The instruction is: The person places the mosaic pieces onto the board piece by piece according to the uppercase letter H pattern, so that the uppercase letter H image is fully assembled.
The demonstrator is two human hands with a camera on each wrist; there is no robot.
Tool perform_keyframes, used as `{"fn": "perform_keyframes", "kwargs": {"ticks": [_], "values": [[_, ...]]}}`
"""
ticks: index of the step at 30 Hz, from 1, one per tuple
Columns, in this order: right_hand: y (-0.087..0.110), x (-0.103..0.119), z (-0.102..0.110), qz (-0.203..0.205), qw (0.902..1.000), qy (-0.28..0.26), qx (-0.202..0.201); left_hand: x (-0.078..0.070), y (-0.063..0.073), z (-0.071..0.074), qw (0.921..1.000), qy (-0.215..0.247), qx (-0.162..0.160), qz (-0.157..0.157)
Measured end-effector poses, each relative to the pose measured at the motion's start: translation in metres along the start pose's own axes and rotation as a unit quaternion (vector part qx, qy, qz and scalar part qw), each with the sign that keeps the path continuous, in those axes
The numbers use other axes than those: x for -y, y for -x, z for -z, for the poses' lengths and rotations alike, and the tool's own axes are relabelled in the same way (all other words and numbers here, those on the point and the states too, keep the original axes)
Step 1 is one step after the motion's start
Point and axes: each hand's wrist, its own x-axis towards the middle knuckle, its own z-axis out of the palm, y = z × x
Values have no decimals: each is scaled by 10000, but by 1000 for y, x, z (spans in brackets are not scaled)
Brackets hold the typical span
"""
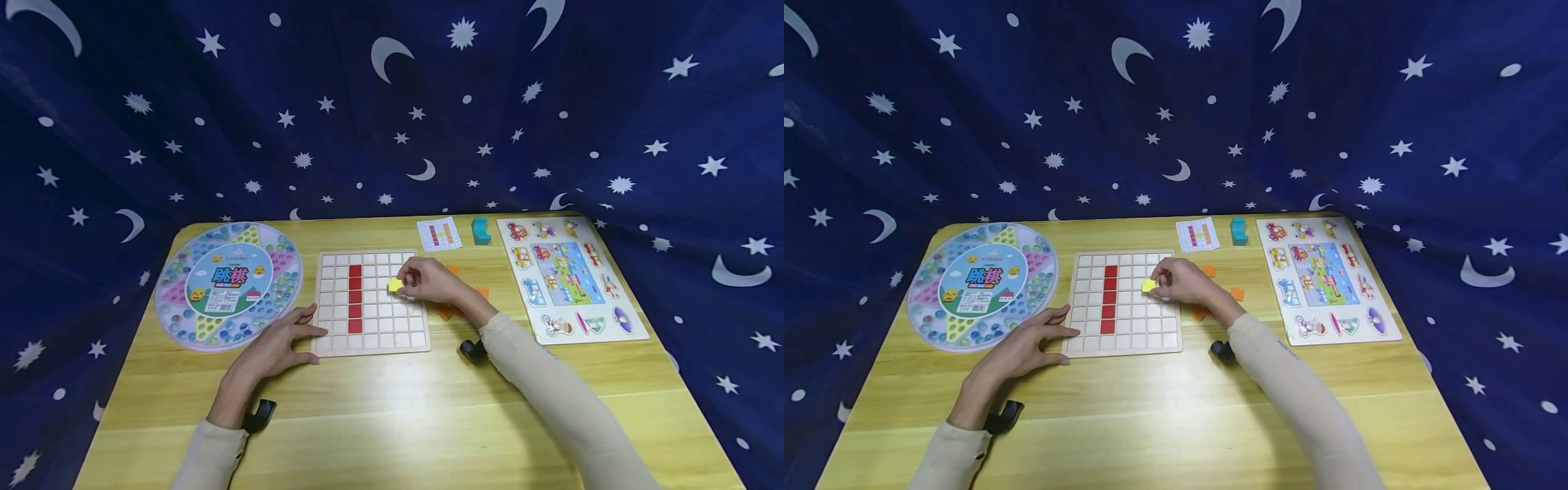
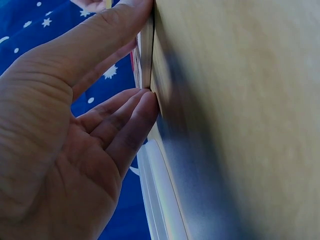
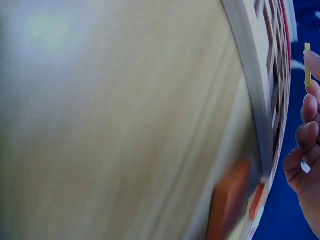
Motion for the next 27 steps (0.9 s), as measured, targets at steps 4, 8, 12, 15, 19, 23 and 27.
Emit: {"fn": "perform_keyframes", "kwargs": {"ticks": [4,8,12,15,19,23,27], "values": [[-11,8,-17,294,9989,353,123,0,0,0,10000,22,15,19],[-16,13,-28,338,9980,525,132,-1,-1,0,10000,35,40,32],[-16,16,-33,310,9977,595,64,-1,-2,-1,10000,36,39,32],[-16,17,-34,277,9974,664,30,0,-2,0,10000,42,34,36],[-17,19,-34,237,9973,689,53,0,-1,0,10000,50,36,46],[-17,20,-35,190,9972,719,69,1,-1,0,10000,35,29,35],[-17,20,-37,167,9973,716,42,1,-1,0,10000,15,31,20]]}}
